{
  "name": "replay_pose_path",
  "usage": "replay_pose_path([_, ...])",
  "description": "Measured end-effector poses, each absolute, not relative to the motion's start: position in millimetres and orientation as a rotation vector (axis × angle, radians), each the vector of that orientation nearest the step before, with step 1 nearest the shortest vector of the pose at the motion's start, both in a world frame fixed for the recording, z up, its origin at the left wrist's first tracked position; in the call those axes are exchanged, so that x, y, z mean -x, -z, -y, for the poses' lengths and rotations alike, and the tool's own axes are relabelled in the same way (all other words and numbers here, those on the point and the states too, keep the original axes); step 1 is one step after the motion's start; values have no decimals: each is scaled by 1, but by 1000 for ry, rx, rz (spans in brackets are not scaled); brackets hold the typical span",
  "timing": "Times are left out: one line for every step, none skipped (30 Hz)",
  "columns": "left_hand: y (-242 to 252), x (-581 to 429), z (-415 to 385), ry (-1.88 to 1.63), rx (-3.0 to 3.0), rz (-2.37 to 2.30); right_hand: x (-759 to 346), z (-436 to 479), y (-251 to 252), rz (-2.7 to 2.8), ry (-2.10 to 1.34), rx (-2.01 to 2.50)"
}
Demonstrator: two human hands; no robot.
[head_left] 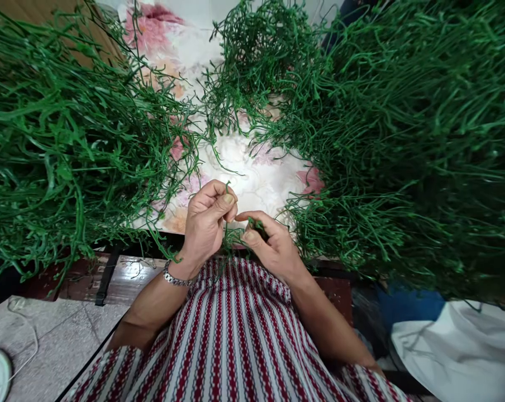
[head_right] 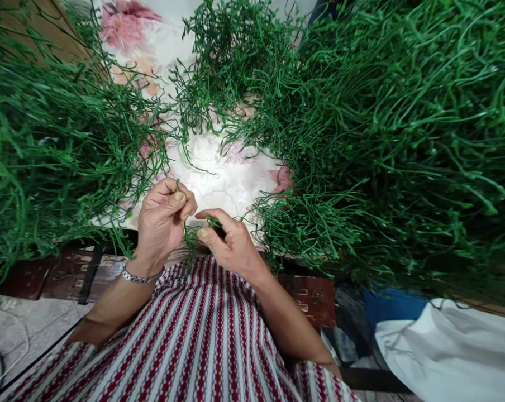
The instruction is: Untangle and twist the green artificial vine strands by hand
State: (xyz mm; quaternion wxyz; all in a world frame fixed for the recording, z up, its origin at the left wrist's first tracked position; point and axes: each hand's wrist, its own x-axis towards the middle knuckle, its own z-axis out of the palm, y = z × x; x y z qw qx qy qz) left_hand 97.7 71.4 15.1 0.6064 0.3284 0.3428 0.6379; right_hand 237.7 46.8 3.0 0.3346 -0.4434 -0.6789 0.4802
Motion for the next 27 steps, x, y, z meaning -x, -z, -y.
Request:
replay_pose_path([-15, -99, -72, -1488, -764, -792, -235, -47, -2, 1773, -1294, 1125])
replay_pose_path([-15, -100, -72, -1503, -769, -795, -233, -47, 0, 1772, -1329, 1092])
replay_pose_path([-14, -101, -73, -1519, -777, -802, -232, -47, 0, 1770, -1353, 1065])
replay_pose_path([-13, -102, -73, -1538, -796, -816, -231, -48, 1, 1770, -1360, 1051])
replay_pose_path([-13, -102, -72, -1557, -829, -841, -230, -48, 2, 1774, -1340, 1051])
replay_pose_path([-12, -101, -71, -1581, -877, -882, -230, -49, 1, 1783, -1289, 1065])
replay_pose_path([-11, -100, -69, -1610, -937, -938, -231, -49, 1, 1797, -1211, 1089])
replay_pose_path([-10, -99, -67, -1635, -1005, -1006, -232, -49, 0, 1812, -1118, 1111])
replay_pose_path([-9, -97, -63, -1641, -1081, -1076, -233, -49, -1, 1830, -1025, 1123])
replay_pose_path([-8, -95, -59, -1610, -1157, -1140, -234, -49, -2, 1847, -944, 1123])
replay_pose_path([-7, -92, -54, -1537, -1231, -1189, -235, -49, -2, 1863, -883, 1113])
replay_pose_path([-7, -90, -50, -1434, -1297, -1215, -235, -49, -3, 1877, -839, 1097])
replay_pose_path([-6, -88, -47, -1323, -1348, -1220, -236, -49, -3, 1893, -808, 1078])
replay_pose_path([-5, -86, -44, -1230, -1381, -1213, -236, -49, -3, 1914, -785, 1060])
replay_pose_path([-5, -85, -42, -1181, -1406, -1205, -236, -49, -3, 1937, -764, 1047])
replay_pose_path([-4, -84, -41, -1184, -1432, -1200, -236, -49, -3, 1957, -739, 1040])
replay_pose_path([-4, -83, -40, -1219, -1468, -1199, -235, -49, -2, 1975, -709, 1041])
replay_pose_path([-3, -83, -40, -1260, -1516, -1209, -235, -50, -2, 1992, -673, 1046])
replay_pose_path([-4, -82, -40, -1283, -1581, -1230, -235, -50, -1, 2009, -634, 1053])
replay_pose_path([-4, -82, -40, -1276, -1657, -1260, -235, -50, -1, 2030, -598, 1059])
replay_pose_path([-6, -81, -39, -1234, -1732, -1290, -236, -51, -1, 2055, -572, 1060])
replay_pose_path([-7, -80, -39, -1164, -1801, -1313, -237, -52, 0, 2091, -562, 1056])
replay_pose_path([-8, -78, -39, -1085, -1863, -1329, -238, -52, 0, 2133, -562, 1050])
replay_pose_path([-10, -76, -39, -1009, -1914, -1332, -240, -53, 0, 2175, -564, 1047])
replay_pose_path([-11, -74, -40, -936, -1953, -1318, -241, -53, 0, 2216, -557, 1046])
replay_pose_path([-13, -72, -41, -869, -1979, -1290, -243, -54, -1, 2255, -536, 1049])
replay_pose_path([-14, -70, -42, -810, -1991, -1250, -245, -54, -1, 2293, -504, 1052])
